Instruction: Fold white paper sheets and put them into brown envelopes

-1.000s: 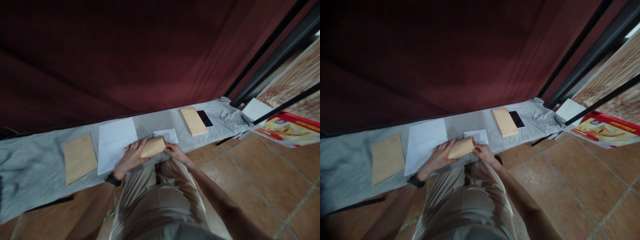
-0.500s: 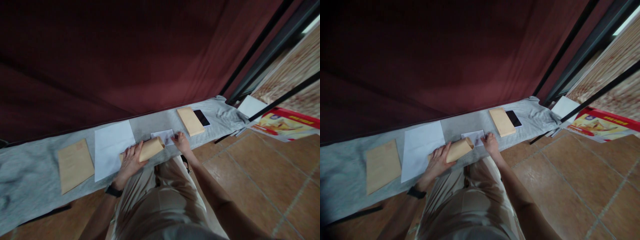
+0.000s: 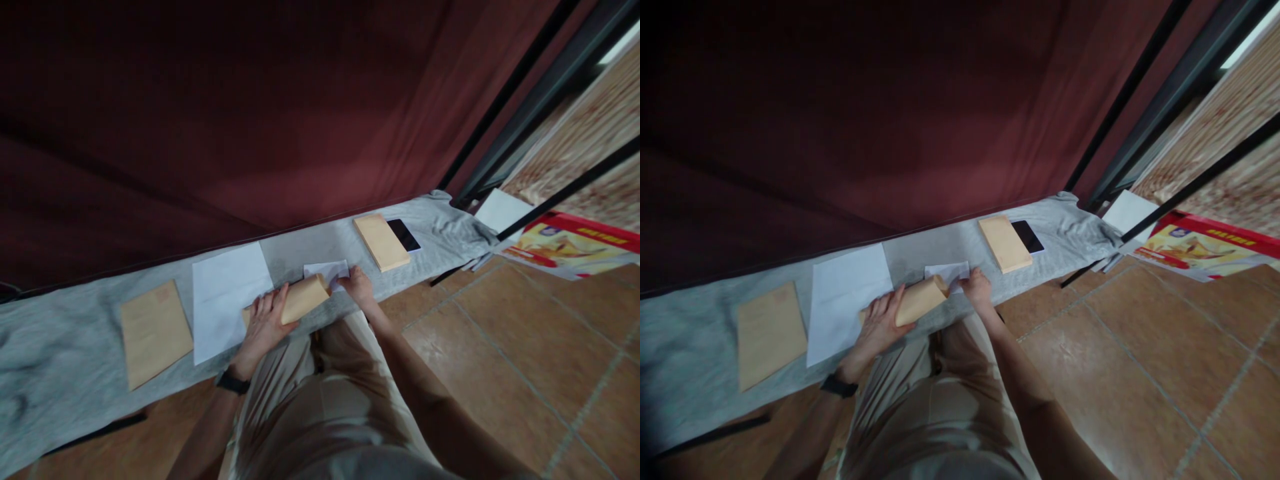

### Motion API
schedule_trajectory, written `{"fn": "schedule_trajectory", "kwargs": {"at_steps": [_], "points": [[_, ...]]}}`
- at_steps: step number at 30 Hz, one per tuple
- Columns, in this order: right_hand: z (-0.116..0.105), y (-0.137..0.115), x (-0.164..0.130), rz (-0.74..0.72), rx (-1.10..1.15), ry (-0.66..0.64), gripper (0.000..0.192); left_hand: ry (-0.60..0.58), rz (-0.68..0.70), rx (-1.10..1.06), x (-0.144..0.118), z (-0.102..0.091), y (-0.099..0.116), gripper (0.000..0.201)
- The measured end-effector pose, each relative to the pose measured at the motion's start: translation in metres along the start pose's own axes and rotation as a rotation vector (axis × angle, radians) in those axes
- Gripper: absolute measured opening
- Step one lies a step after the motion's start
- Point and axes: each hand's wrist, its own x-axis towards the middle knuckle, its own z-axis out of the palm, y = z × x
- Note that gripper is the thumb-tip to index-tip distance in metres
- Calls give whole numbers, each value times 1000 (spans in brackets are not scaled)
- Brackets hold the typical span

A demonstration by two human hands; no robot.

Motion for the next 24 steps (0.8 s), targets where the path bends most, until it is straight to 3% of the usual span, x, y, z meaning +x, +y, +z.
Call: {"fn": "schedule_trajectory", "kwargs": {"at_steps": [3, 6, 10, 15, 19, 24], "points": [[0, 7, 2, -49, 103, -11, 13, 7, 0, -3, 0, 1, -1, 105], [-2, 15, 2, -29, 362, 3, 11, 8, -1, -2, -1, 2, 0, 106], [-10, 32, -5, -21, 764, 75, 26, 21, -7, 1, -2, 1, 1, 104], [-26, 52, -15, -15, 957, 257, 46, 50, -3, 6, -3, 4, 1, 104], [-31, 55, -24, -48, 994, 99, 49, 67, -9, 1, -3, 7, 1, 103], [-33, 57, -33, -138, 937, -74, 35, 73, -11, 10, -4, 6, 3, 103]]}}
